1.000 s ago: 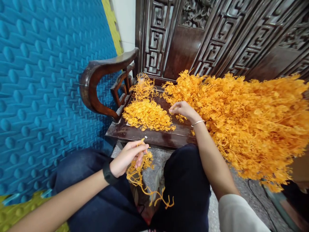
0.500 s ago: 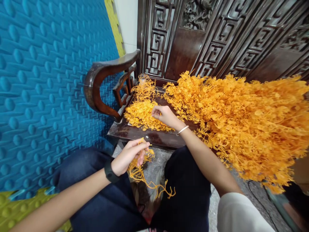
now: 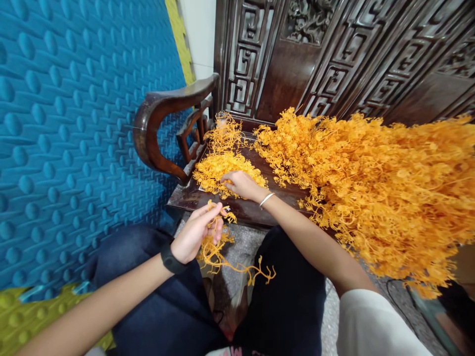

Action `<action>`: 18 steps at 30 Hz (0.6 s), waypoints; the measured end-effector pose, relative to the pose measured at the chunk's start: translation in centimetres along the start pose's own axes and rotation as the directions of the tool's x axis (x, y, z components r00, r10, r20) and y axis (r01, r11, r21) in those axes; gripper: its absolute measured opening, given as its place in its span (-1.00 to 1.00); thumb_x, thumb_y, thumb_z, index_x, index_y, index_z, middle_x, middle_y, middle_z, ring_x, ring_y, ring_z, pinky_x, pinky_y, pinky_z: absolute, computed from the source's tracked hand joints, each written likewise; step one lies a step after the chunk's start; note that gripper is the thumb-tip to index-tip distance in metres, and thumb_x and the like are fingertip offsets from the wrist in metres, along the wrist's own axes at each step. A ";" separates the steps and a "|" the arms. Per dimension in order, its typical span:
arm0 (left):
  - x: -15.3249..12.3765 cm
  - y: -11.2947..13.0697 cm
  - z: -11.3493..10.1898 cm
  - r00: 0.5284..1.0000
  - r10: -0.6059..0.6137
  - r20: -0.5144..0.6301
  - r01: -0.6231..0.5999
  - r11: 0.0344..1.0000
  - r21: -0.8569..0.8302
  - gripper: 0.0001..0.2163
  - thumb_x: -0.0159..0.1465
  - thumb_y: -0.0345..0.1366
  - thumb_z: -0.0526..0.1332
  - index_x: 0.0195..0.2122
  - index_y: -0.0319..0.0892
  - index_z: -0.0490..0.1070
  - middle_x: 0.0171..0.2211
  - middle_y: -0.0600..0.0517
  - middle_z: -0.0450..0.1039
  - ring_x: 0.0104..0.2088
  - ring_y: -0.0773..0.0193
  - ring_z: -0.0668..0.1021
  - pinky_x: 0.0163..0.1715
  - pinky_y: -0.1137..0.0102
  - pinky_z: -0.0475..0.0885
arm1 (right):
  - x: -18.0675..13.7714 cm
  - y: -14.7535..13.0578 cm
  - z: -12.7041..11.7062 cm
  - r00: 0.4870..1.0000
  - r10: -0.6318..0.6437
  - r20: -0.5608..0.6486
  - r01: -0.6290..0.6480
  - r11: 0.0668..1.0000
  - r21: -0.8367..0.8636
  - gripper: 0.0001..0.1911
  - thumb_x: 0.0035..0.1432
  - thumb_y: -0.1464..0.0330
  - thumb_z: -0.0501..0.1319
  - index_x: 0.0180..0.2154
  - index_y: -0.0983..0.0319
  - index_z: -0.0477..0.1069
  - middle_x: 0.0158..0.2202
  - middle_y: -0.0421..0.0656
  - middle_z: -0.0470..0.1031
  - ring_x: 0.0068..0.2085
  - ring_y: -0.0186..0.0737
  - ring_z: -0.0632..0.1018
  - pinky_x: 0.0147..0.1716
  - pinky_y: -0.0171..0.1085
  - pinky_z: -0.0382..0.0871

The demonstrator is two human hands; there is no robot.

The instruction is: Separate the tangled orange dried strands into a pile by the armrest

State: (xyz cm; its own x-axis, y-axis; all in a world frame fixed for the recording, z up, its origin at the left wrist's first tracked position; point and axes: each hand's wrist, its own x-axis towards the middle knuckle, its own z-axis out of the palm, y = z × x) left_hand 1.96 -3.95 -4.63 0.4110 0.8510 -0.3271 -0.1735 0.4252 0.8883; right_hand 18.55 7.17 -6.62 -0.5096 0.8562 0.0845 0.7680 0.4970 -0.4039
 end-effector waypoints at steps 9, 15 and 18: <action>-0.1 0.7 0.1 0.983 0.127 -0.131 -0.131 0.991 -0.021 -0.78 0.18 -0.13 0.17 -0.35 -0.21 0.31 -0.68 0.15 0.27 -0.72 0.45 0.33 -0.72 0.57 0.23 | -2.6 -2.4 -3.3 0.948 -0.139 0.286 -0.121 0.674 0.729 -0.44 0.13 -0.03 0.00 -0.35 0.33 0.46 -0.40 -0.09 0.52 -0.43 -0.38 0.49 -0.44 -0.35 0.35; 0.1 1.1 0.1 0.951 0.226 -0.212 -0.245 0.967 -0.066 -0.78 0.16 -0.15 0.20 -0.32 -0.22 0.35 -0.69 0.16 0.25 -0.71 0.45 0.34 -0.72 0.57 0.23 | -3.5 -4.1 -2.8 0.875 -0.183 0.449 -0.326 0.462 0.825 -0.48 0.18 0.04 0.00 -0.39 0.36 0.45 -0.46 -0.09 0.52 -0.47 -0.37 0.53 -0.41 -0.33 0.40; 0.1 1.1 0.0 0.941 0.266 -0.212 -0.286 0.956 -0.070 -0.81 0.17 -0.17 0.19 -0.33 -0.20 0.34 -0.66 0.15 0.28 -0.69 0.44 0.35 -0.72 0.56 0.23 | -3.5 -4.5 -2.9 0.900 -0.191 0.392 -0.315 0.338 0.887 -0.72 0.14 0.22 0.16 -0.35 0.33 0.43 -0.42 -0.14 0.52 -0.43 -0.41 0.53 -0.34 -0.37 0.40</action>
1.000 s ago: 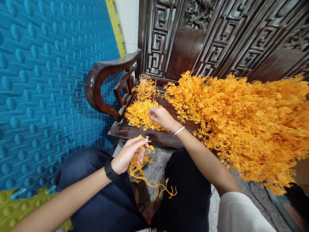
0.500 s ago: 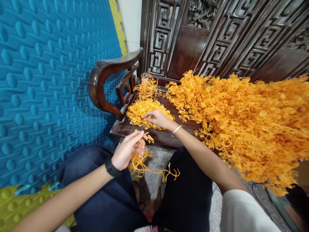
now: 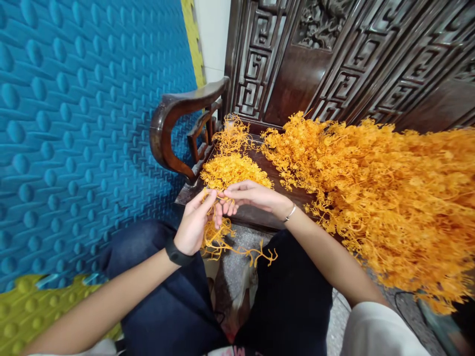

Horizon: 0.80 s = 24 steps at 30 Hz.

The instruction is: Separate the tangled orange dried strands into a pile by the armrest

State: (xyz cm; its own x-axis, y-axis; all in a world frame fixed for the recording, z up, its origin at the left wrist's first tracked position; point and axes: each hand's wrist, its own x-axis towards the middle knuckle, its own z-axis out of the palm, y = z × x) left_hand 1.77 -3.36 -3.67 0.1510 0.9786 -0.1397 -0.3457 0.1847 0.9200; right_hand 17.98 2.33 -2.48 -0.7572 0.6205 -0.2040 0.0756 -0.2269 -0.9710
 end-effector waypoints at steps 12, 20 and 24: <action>-0.9 0.2 0.0 0.984 0.127 0.123 -0.158 0.945 0.287 -0.80 0.17 -0.19 0.19 -0.47 -0.22 0.37 -0.54 0.08 0.40 -0.56 0.40 0.44 -0.52 0.50 0.33 | 0.4 0.3 0.5 0.975 -0.050 -0.215 0.074 0.992 0.105 -0.83 -0.03 0.34 0.29 -0.48 0.31 0.37 -0.56 -0.29 0.39 -0.53 -0.48 0.40 -0.46 -0.40 0.29; -0.5 -0.6 0.1 0.973 0.153 0.173 -0.224 0.805 0.549 -0.77 0.23 -0.15 0.12 -0.47 -0.18 0.32 -0.60 0.11 0.33 -0.61 0.41 0.40 -0.58 0.52 0.30 | 1.5 0.9 0.9 0.854 -0.197 -0.482 0.094 0.969 -0.228 -0.78 -0.03 0.38 0.27 -0.55 0.27 0.23 -0.64 -0.35 0.24 -0.59 -0.48 0.27 -0.55 -0.39 0.13; 0.4 -0.6 0.2 0.977 0.147 0.154 -0.205 0.843 0.498 -0.77 0.21 -0.15 0.14 -0.49 -0.19 0.32 -0.62 0.11 0.34 -0.64 0.41 0.40 -0.60 0.52 0.29 | 2.4 1.5 0.6 0.765 -0.286 -0.577 0.093 0.936 -0.341 -0.77 -0.03 0.36 0.26 -0.55 0.26 0.22 -0.63 -0.34 0.22 -0.57 -0.45 0.26 -0.55 -0.38 0.11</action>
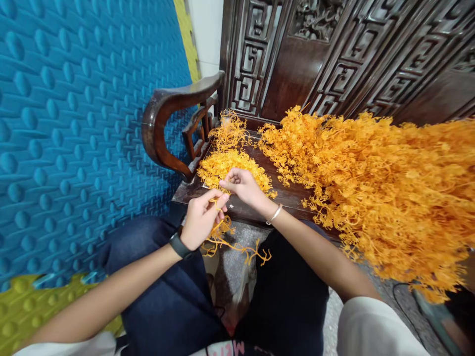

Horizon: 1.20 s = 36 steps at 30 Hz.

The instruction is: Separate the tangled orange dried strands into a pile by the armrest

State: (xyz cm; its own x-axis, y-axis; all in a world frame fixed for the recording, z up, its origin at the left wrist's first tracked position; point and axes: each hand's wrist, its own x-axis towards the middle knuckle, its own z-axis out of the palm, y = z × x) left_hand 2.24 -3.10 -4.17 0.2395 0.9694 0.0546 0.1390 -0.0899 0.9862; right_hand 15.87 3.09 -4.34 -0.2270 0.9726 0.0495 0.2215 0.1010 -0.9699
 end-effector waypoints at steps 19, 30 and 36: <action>-4.2 -0.2 0.8 0.936 0.143 0.322 -0.198 0.969 0.146 -0.82 0.22 -0.24 0.14 -0.48 -0.16 0.45 -0.51 0.01 0.45 -0.47 0.29 0.46 -0.41 0.46 0.29 | 3.9 1.4 -7.2 0.937 -0.203 -0.284 0.135 0.961 -0.240 -0.87 -0.02 0.37 0.24 -0.49 0.26 0.30 -0.57 -0.28 0.26 -0.52 -0.40 0.27 -0.47 -0.36 0.15; -2.6 -0.8 0.8 0.914 -0.148 0.377 0.239 0.949 -0.207 -0.81 0.13 -0.18 0.22 -0.44 -0.20 0.32 -0.56 0.09 0.37 -0.57 0.38 0.43 -0.52 0.48 0.35 | 4.7 4.9 -5.4 0.975 -0.086 0.207 0.199 0.756 -0.623 -0.92 -0.01 0.46 0.24 -0.38 0.34 0.44 -0.49 -0.19 0.42 -0.45 -0.38 0.38 -0.40 -0.38 0.21; -2.3 -0.2 0.2 0.918 -0.160 0.363 0.280 0.910 -0.307 -0.80 0.11 -0.24 0.25 -0.31 -0.23 0.33 -0.50 0.04 0.43 -0.53 0.35 0.49 -0.49 0.46 0.40 | 5.0 5.5 -5.3 0.953 -0.227 0.203 0.304 0.686 -0.660 -0.88 0.03 0.41 0.23 -0.34 0.34 0.43 -0.41 -0.14 0.43 -0.38 -0.34 0.40 -0.33 -0.37 0.24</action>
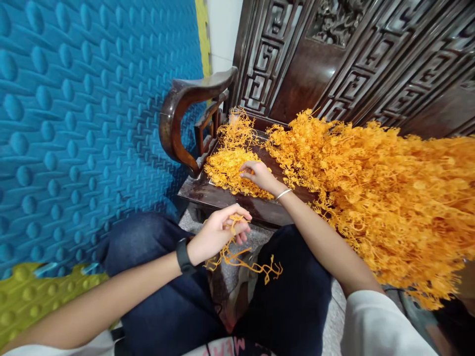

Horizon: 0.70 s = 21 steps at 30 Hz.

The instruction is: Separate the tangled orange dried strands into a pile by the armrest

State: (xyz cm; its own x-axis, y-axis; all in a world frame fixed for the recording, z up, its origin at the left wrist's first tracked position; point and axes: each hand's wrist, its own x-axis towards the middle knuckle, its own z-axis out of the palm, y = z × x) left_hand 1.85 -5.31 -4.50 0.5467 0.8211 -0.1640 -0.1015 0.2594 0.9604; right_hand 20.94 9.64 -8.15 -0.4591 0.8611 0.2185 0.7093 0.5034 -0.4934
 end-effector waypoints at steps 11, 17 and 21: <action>-0.1 0.2 -0.1 0.998 -0.019 -0.055 0.018 1.000 -0.010 -0.71 0.19 -0.14 0.16 -0.14 -0.18 0.21 -0.55 0.03 0.46 -0.67 0.31 0.49 -0.67 0.46 0.39 | -0.3 -1.6 -0.1 1.000 0.029 -0.003 -0.028 0.990 0.136 -0.93 0.03 0.47 0.21 -0.37 0.35 0.43 -0.45 -0.15 0.45 -0.41 -0.36 0.42 -0.34 -0.35 0.28; 0.4 2.6 -0.8 1.000 0.000 0.014 0.000 1.000 -0.009 -0.74 0.22 -0.14 0.13 -0.15 -0.19 0.23 -0.49 0.00 0.50 -0.57 0.29 0.55 -0.55 0.41 0.45 | -1.8 -5.4 -2.3 0.997 0.038 0.063 -0.065 0.849 0.525 -0.78 0.10 0.27 0.18 -0.39 0.32 0.43 -0.46 -0.19 0.46 -0.41 -0.37 0.45 -0.33 -0.34 0.32; 0.6 5.1 -0.7 0.977 -0.025 0.212 0.020 0.999 0.025 -0.75 0.24 -0.17 0.13 -0.16 -0.23 0.29 -0.36 -0.08 0.52 -0.40 0.21 0.59 -0.38 0.33 0.48 | -3.1 -6.6 -3.2 0.958 -0.041 0.284 -0.179 0.687 0.704 -0.57 0.17 0.07 0.04 -0.38 0.29 0.44 -0.43 -0.17 0.48 -0.37 -0.37 0.47 -0.28 -0.32 0.34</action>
State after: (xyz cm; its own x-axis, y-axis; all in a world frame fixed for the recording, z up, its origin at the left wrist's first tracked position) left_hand 1.02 -3.14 0.18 0.7127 0.6880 -0.1364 -0.0695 0.2627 0.9624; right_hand 19.40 3.89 -2.92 -0.6207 0.7840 -0.0093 0.1928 0.1411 -0.9711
